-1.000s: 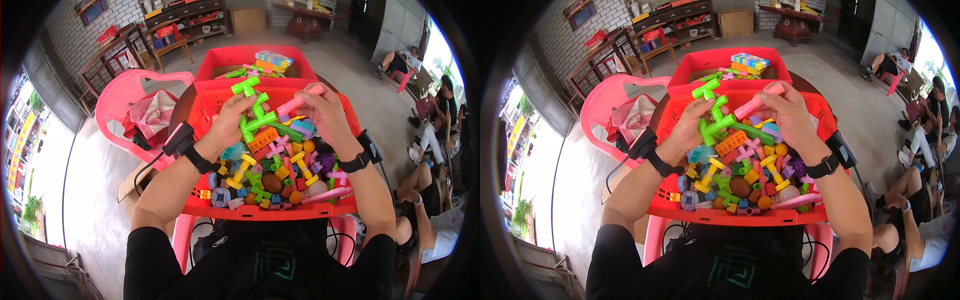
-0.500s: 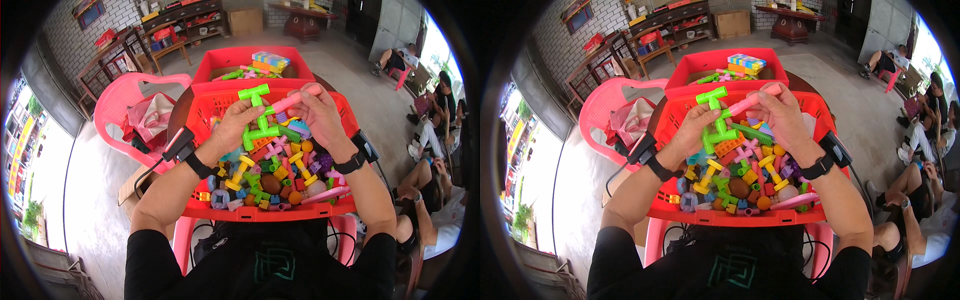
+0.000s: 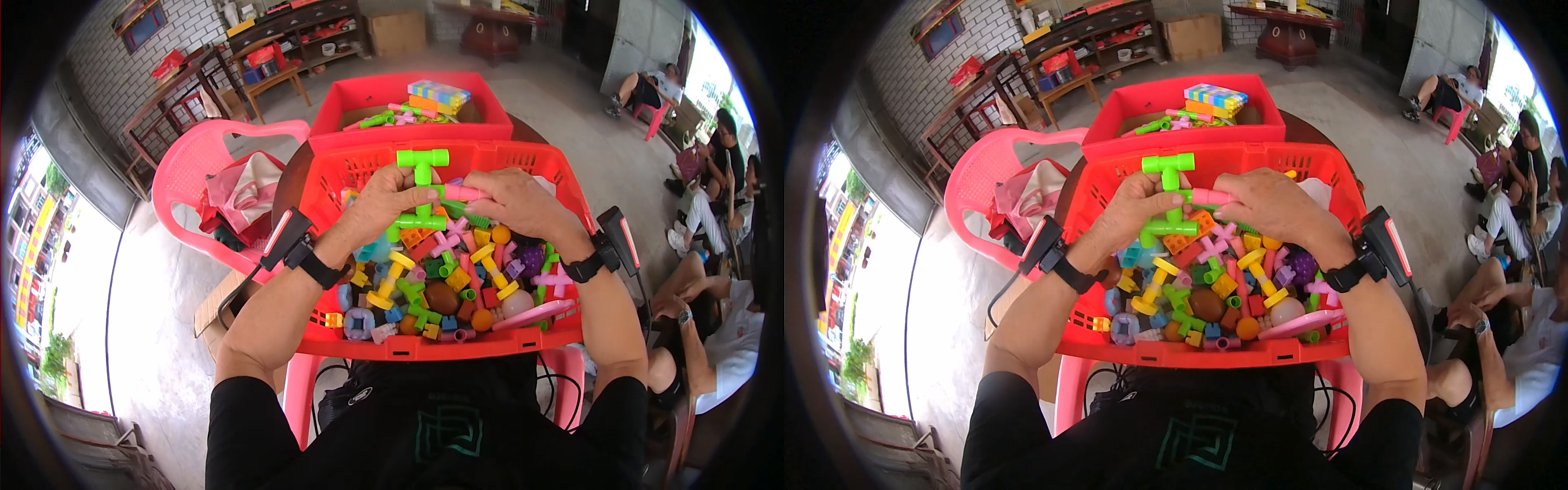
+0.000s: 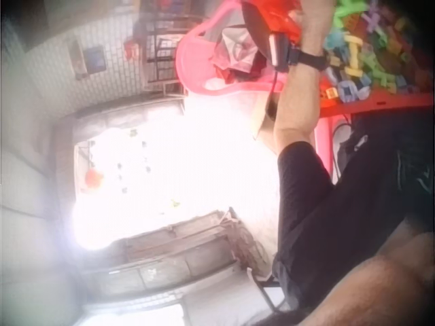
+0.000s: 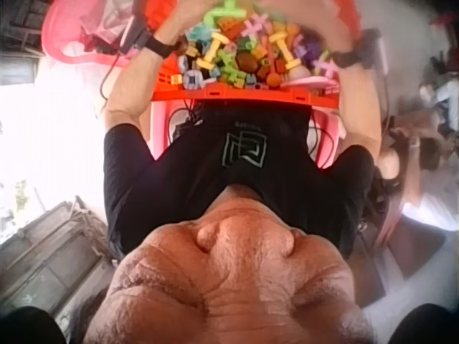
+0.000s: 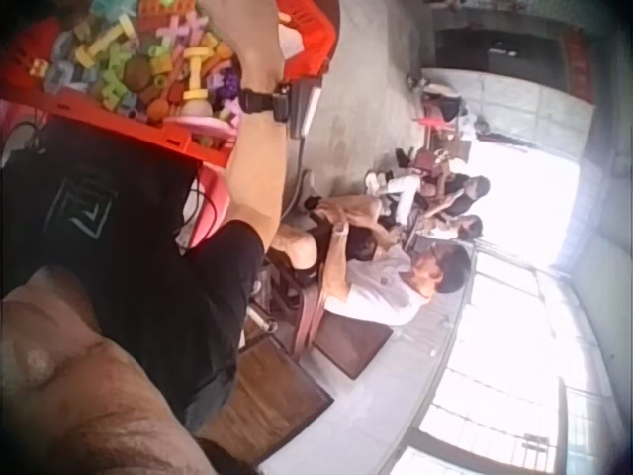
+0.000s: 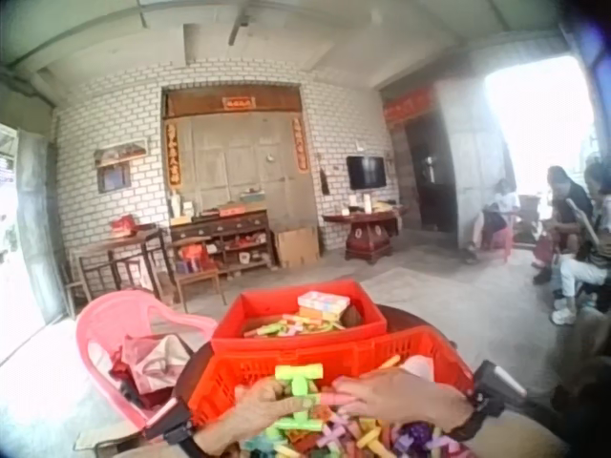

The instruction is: Sorting and connecting colorful plastic toy blocks from a red basket.

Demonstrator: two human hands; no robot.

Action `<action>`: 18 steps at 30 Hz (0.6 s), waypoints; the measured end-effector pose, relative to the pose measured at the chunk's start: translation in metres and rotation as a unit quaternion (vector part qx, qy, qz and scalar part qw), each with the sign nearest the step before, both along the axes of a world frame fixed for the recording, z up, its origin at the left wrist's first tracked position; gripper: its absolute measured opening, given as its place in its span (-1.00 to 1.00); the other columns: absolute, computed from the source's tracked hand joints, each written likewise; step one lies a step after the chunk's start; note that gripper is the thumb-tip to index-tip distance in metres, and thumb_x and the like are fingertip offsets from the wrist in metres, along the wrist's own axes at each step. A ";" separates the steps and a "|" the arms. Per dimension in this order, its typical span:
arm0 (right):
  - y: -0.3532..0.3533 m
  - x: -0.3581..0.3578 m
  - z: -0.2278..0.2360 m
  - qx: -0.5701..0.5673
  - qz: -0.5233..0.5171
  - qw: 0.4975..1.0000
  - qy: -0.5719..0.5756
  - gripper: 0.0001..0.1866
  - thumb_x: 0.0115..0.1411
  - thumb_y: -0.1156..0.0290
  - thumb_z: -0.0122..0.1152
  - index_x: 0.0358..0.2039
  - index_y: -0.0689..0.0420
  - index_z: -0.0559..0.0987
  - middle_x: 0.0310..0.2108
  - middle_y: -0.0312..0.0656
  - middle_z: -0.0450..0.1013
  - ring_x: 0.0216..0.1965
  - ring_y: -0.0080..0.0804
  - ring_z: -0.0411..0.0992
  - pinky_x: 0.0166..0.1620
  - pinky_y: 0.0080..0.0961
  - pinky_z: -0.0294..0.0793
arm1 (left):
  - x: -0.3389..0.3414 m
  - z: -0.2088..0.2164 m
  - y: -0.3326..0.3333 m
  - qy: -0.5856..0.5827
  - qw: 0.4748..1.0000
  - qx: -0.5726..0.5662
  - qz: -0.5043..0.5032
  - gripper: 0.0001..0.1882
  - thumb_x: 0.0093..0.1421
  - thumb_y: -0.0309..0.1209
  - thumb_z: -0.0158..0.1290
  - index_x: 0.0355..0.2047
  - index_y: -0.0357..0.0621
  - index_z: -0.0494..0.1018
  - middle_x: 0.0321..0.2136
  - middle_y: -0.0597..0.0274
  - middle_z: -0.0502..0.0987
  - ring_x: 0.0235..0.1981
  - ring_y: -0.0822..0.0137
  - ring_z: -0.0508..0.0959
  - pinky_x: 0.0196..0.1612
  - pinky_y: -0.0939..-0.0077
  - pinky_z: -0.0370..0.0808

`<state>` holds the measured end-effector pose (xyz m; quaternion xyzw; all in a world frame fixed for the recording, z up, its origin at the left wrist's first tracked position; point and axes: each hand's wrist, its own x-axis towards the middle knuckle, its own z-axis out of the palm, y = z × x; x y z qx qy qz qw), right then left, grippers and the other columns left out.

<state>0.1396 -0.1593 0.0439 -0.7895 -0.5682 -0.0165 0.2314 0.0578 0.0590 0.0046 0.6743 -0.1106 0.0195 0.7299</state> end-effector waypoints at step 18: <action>0.004 -0.015 -0.004 -0.048 -0.039 0.998 -0.023 -0.71 0.18 0.16 0.01 -0.34 0.17 0.38 -0.48 0.01 0.43 -0.34 -0.03 0.43 -0.28 -0.16 0.36 | -0.002 0.001 -0.006 0.055 0.994 0.095 -0.020 -0.66 0.20 -0.27 0.01 -0.10 -0.23 0.37 -0.35 0.27 0.47 -0.32 0.47 0.48 -0.25 0.54 0.47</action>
